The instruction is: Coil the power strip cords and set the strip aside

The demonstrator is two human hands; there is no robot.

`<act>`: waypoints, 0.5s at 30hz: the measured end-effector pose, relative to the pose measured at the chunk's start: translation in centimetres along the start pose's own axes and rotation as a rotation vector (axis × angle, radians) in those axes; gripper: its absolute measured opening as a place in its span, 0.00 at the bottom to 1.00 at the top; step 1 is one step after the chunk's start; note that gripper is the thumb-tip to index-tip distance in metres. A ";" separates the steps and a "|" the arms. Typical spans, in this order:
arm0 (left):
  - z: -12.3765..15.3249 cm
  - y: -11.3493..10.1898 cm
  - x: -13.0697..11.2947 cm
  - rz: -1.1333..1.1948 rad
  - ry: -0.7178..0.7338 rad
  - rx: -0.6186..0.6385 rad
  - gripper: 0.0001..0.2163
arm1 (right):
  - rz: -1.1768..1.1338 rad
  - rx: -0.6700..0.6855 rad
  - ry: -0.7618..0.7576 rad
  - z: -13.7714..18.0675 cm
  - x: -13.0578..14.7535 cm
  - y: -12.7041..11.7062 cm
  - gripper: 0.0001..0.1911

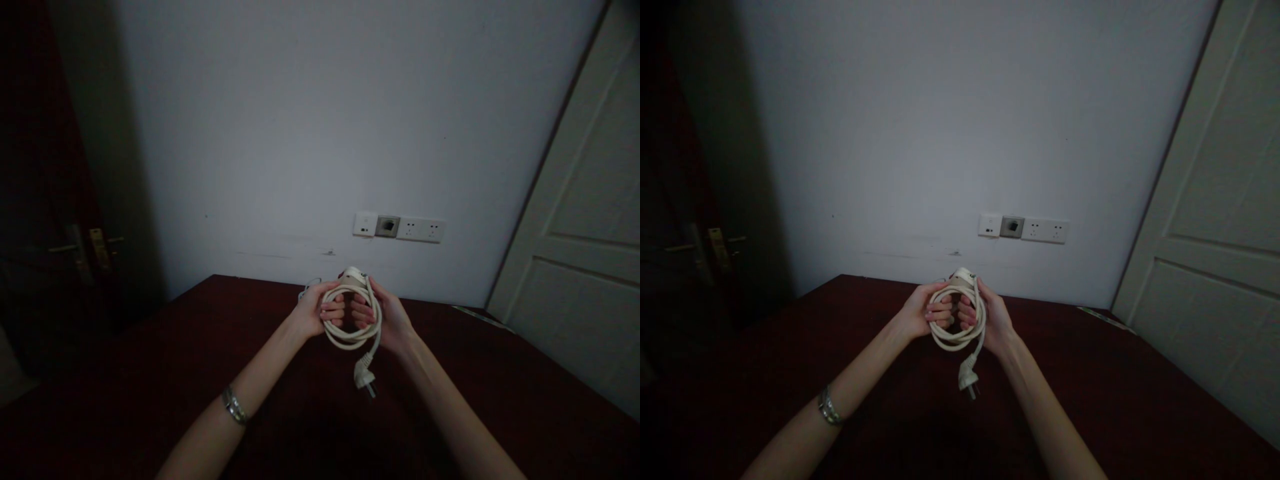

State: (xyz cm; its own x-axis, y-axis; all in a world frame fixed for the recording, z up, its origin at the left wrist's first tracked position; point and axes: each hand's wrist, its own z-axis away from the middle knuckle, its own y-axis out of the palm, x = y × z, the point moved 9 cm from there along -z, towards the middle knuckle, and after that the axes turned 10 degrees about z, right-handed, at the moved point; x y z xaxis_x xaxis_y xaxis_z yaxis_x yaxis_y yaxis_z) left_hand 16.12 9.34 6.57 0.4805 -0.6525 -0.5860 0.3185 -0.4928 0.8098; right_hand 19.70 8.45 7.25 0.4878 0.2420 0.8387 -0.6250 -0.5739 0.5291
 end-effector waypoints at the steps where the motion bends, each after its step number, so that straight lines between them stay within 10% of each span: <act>1: 0.1 0.1 -0.2 -0.012 0.005 0.004 0.15 | 0.016 0.005 0.009 0.1 0.0 0.2 0.26; 15: 0.5 1.7 -0.4 -0.045 0.141 -0.065 0.17 | -0.041 0.121 -0.098 0.1 0.7 1.4 0.26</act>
State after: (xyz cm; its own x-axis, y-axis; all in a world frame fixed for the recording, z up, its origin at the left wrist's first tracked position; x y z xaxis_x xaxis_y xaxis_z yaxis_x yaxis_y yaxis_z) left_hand 16.06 8.40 8.18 0.5728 -0.5415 -0.6153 0.3924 -0.4779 0.7859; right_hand 19.23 7.73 8.57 0.5723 0.1930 0.7970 -0.5282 -0.6567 0.5383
